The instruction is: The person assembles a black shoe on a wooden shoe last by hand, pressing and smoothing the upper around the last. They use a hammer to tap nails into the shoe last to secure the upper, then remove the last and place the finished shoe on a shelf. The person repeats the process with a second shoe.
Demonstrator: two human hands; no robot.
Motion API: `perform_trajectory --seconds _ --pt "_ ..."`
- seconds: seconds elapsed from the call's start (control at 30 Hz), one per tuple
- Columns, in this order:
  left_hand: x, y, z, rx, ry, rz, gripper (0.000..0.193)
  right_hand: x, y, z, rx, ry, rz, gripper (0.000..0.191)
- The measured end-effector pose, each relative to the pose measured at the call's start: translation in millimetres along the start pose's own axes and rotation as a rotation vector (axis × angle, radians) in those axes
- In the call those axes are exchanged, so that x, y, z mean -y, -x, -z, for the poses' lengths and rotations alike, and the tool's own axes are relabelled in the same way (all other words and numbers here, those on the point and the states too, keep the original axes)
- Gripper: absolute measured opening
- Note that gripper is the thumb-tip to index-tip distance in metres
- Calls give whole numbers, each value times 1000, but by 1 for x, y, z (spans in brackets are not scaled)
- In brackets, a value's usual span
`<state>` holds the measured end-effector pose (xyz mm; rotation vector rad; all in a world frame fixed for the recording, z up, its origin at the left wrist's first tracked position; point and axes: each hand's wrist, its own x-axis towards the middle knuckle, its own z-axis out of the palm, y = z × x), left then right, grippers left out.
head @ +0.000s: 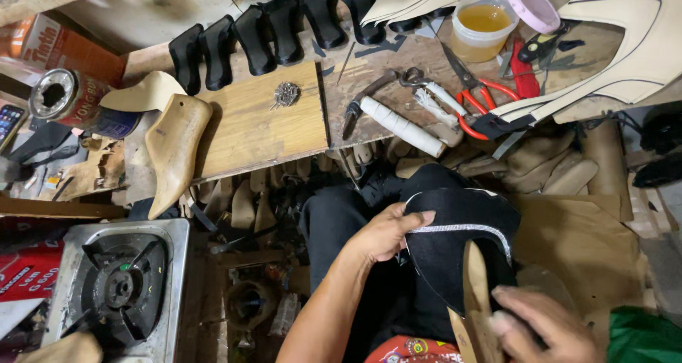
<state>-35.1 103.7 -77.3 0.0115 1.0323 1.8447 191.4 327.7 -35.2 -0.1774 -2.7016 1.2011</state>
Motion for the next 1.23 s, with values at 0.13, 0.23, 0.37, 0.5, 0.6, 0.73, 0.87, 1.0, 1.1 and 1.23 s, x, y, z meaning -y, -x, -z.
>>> perform_trajectory --seconds 0.13,0.23,0.37,0.5,0.6,0.73,0.87,1.0,1.1,1.23 --pt "5 -9 0 42 -57 -33 23 1 -76 40 -151 169 130 53" --pt "8 -11 -7 4 -13 -46 25 -26 -126 34 117 99 45 70" --pt "16 4 -20 -119 205 -131 40 -74 -121 36 413 -551 -596 47" --pt "23 30 -27 48 553 -189 63 -100 -82 35 217 -1048 -744 34" --pt "27 34 -30 64 545 -254 67 -96 -49 -9 107 -921 -896 35" --pt "30 35 -26 22 373 -262 49 -83 -34 -43 188 -965 -926 36" --pt "46 37 -22 -105 262 -203 32 -78 -37 -40 134 -899 -898 35" --pt "64 40 -29 -170 280 -166 27 -73 -37 -28 217 -665 -873 34" --pt "79 51 -25 -169 378 -120 27 -71 -30 -29 234 -518 -903 36" --pt "108 51 -15 -158 406 -69 33 -82 -25 -32 214 -573 -863 41"
